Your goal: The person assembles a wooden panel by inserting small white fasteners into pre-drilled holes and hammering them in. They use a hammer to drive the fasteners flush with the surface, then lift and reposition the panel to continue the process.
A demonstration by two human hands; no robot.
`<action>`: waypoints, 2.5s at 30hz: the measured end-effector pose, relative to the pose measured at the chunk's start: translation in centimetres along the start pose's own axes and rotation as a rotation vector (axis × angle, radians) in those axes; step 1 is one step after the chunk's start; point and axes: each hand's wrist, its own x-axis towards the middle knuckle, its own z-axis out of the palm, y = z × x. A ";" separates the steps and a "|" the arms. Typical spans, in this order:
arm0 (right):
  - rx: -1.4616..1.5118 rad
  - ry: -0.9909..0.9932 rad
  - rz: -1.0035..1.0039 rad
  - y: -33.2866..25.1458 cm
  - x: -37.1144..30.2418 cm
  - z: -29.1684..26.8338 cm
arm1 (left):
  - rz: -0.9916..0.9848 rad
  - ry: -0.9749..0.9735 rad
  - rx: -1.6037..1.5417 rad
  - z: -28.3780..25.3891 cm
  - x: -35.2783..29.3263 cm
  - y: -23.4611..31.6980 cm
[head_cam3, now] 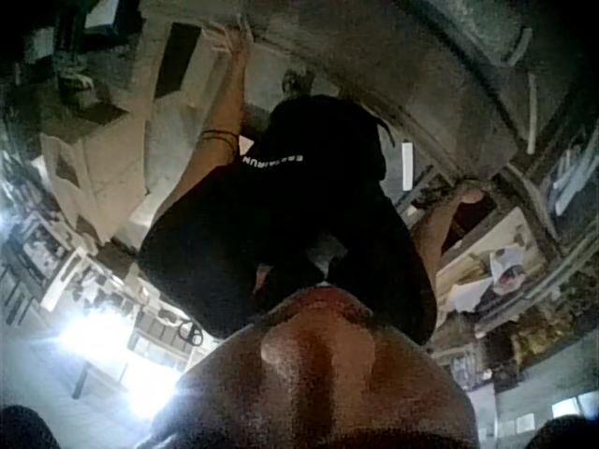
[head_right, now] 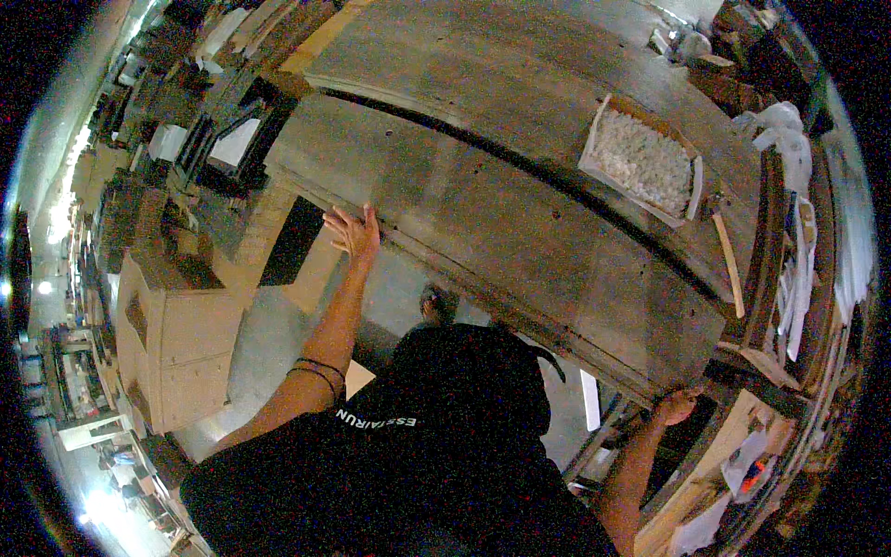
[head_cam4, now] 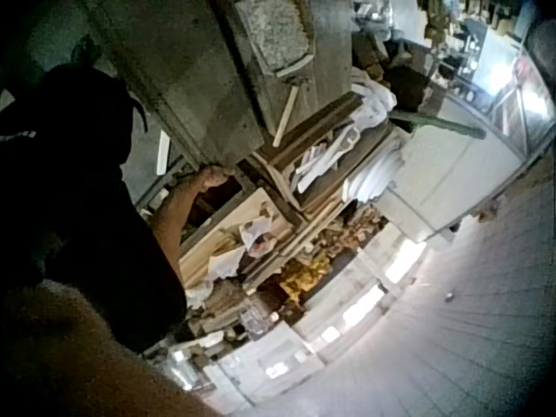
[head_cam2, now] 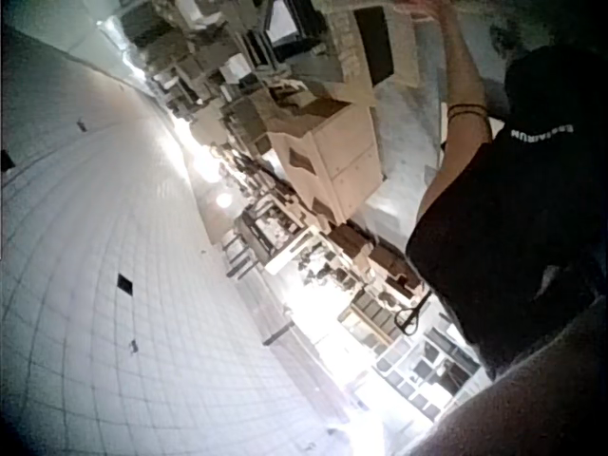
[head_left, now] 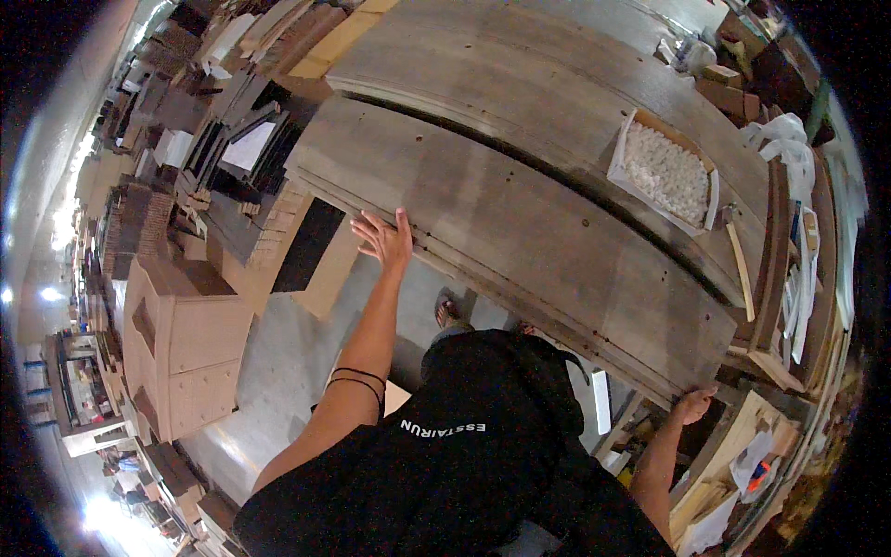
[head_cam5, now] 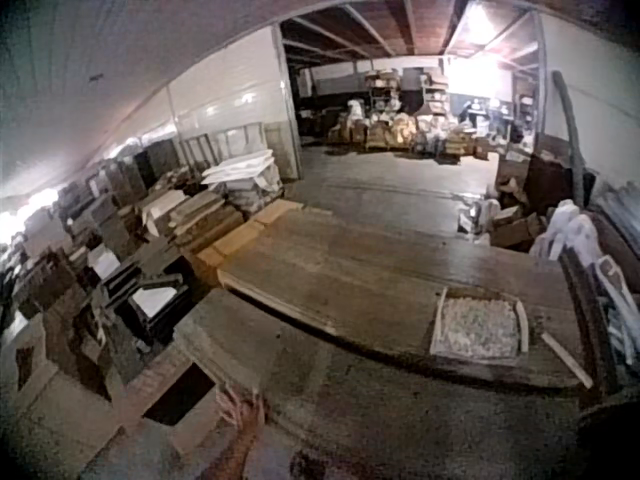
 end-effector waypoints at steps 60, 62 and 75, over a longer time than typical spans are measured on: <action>-0.257 0.041 0.067 2.7 -1.6 -0.6 | 0.302 0.128 0.210 2.4 2.9 4.2; -0.193 -0.043 0.097 -0.4 -1.7 -0.7 | 0.334 0.092 -0.256 2.9 7.5 -0.2; -0.247 -0.018 -0.163 2.0 -1.6 -0.5 | 0.072 -0.111 0.232 -0.6 6.8 -1.8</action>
